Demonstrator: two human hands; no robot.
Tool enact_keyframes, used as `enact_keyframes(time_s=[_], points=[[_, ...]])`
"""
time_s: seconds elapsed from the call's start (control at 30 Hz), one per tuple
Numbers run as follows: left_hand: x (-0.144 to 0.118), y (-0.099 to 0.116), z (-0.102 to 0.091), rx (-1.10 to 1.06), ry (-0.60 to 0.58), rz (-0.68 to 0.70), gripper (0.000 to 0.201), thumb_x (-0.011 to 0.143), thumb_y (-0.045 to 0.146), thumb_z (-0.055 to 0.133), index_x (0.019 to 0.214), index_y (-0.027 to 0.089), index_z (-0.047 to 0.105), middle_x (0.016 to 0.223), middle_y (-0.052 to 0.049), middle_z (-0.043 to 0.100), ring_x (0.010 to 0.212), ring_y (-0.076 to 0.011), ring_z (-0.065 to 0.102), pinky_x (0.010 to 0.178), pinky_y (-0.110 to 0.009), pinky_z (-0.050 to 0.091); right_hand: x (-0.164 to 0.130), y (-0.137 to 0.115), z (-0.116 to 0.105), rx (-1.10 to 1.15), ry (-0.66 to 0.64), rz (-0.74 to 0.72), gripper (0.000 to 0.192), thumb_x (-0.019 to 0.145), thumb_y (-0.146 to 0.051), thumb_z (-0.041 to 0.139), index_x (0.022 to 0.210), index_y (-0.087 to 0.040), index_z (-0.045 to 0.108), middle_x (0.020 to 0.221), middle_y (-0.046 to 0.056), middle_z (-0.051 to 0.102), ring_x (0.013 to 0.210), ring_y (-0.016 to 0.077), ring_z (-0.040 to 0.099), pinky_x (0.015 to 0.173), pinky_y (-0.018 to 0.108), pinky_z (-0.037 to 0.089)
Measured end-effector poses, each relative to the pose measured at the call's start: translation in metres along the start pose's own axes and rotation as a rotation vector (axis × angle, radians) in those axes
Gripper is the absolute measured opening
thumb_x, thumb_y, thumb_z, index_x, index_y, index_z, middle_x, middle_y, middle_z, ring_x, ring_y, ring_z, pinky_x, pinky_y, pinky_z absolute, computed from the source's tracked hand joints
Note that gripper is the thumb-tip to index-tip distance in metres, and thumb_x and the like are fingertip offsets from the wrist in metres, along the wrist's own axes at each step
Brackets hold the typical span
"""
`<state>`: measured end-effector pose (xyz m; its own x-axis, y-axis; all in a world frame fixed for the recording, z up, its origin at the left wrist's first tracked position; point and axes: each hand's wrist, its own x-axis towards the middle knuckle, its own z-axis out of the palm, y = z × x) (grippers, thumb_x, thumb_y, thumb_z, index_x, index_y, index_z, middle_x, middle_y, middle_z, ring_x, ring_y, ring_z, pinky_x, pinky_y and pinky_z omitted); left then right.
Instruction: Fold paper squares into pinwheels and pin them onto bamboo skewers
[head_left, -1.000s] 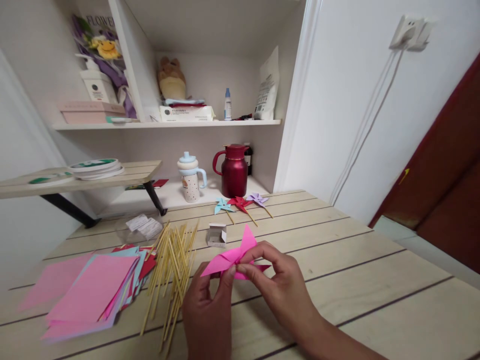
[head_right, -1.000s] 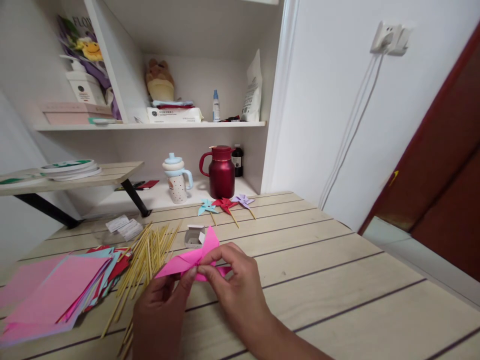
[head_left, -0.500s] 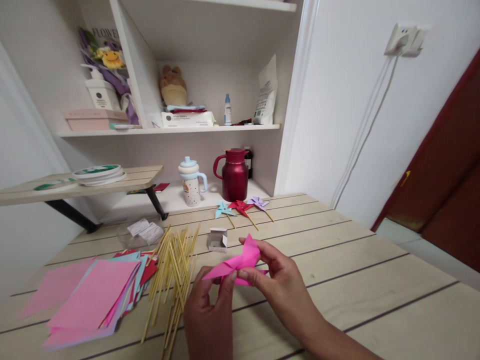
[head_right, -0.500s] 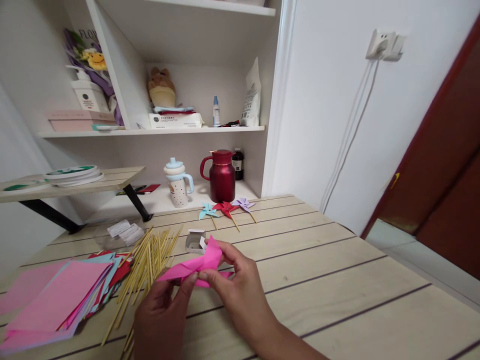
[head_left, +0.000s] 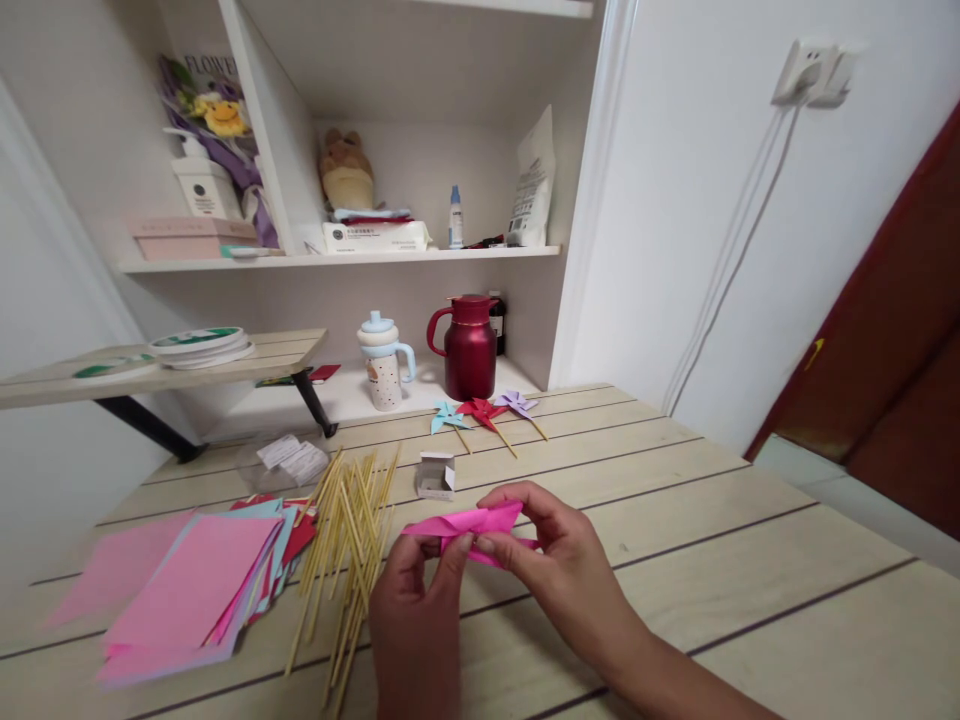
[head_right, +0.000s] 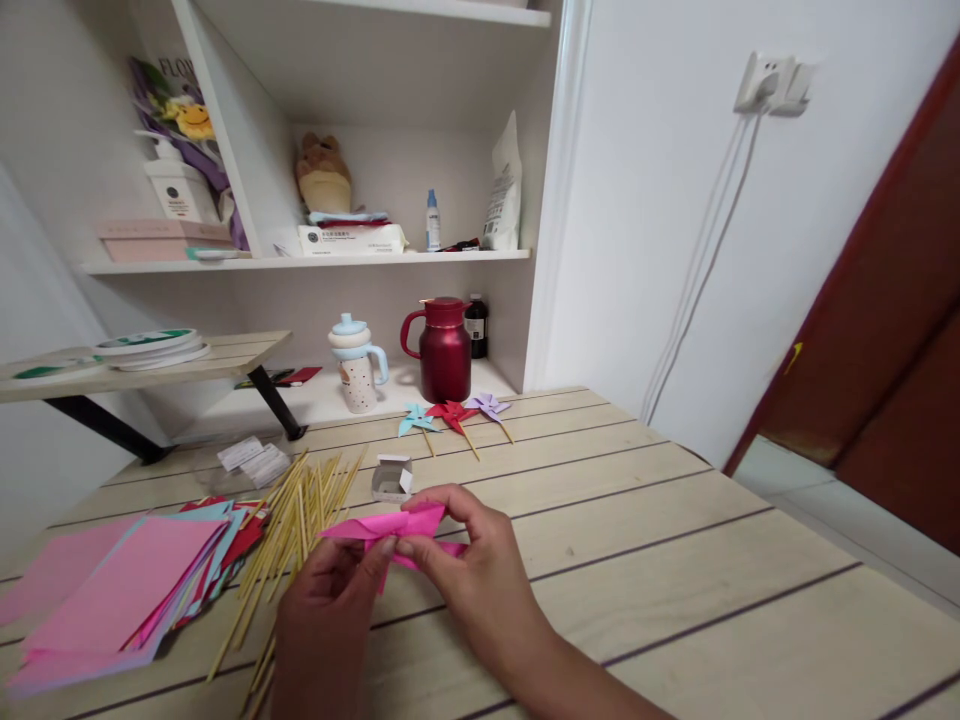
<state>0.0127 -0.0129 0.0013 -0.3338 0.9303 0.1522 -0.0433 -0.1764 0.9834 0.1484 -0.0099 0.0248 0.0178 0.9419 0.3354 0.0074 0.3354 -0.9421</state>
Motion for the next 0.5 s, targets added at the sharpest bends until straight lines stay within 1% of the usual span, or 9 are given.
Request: enact_keyframes(time_s=[0.1,0.2,0.3,0.4,0.5], points=[[-0.0003,0.0018,0.0003,-0.027,-0.002,-0.001,0.021,0.065,0.039,0.080,0.070,0.019,0.072,0.061,0.001,0.065,0.064,-0.0180,0.061,0.061,-0.026,0.047,0.0002,0.0004,-0.0004,0.018,-0.017,0.006,0.018,0.075,-0.022,0.076,0.092,-0.023,0.071,0.090,0.001,0.069,0.087,0.0184,0.064,0.072,0.027,0.055],[-0.0007,0.0027,0.0015,-0.044,-0.033,-0.018,0.022,0.066,0.039,0.080,0.074,0.019,0.074,0.068,-0.002,0.071,0.067,-0.0186,0.064,0.064,-0.027,0.049,0.0015,-0.0001,0.0003,0.032,-0.028,0.030,0.019,0.074,-0.026,0.078,0.091,-0.021,0.071,0.088,0.002,0.069,0.084,0.0186,0.063,0.067,0.026,0.053],[-0.0011,0.0027,0.0034,-0.061,-0.045,-0.025,0.021,0.068,0.039,0.078,0.074,0.019,0.073,0.070,-0.003,0.073,0.070,-0.0193,0.065,0.066,-0.027,0.050,0.0032,-0.0008,0.0018,0.077,-0.040,0.072,0.019,0.072,-0.028,0.080,0.086,-0.020,0.070,0.083,0.001,0.068,0.077,0.0169,0.061,0.063,0.025,0.050],[-0.0014,0.0030,0.0038,-0.055,-0.037,-0.015,0.020,0.069,0.039,0.078,0.074,0.019,0.074,0.069,-0.003,0.072,0.068,-0.0194,0.065,0.065,-0.028,0.050,0.0044,0.0000,0.0018,0.098,-0.055,0.088,0.017,0.073,-0.027,0.079,0.086,-0.020,0.071,0.081,0.000,0.068,0.074,0.0152,0.060,0.065,0.025,0.049],[-0.0010,0.0038,0.0017,-0.016,-0.029,0.029,0.017,0.069,0.035,0.078,0.075,0.020,0.074,0.068,-0.001,0.071,0.066,-0.0184,0.064,0.064,-0.027,0.049,0.0049,0.0015,-0.0001,0.069,-0.076,0.070,0.014,0.074,-0.027,0.078,0.085,-0.019,0.073,0.081,0.000,0.070,0.074,0.0153,0.060,0.069,0.026,0.049]])
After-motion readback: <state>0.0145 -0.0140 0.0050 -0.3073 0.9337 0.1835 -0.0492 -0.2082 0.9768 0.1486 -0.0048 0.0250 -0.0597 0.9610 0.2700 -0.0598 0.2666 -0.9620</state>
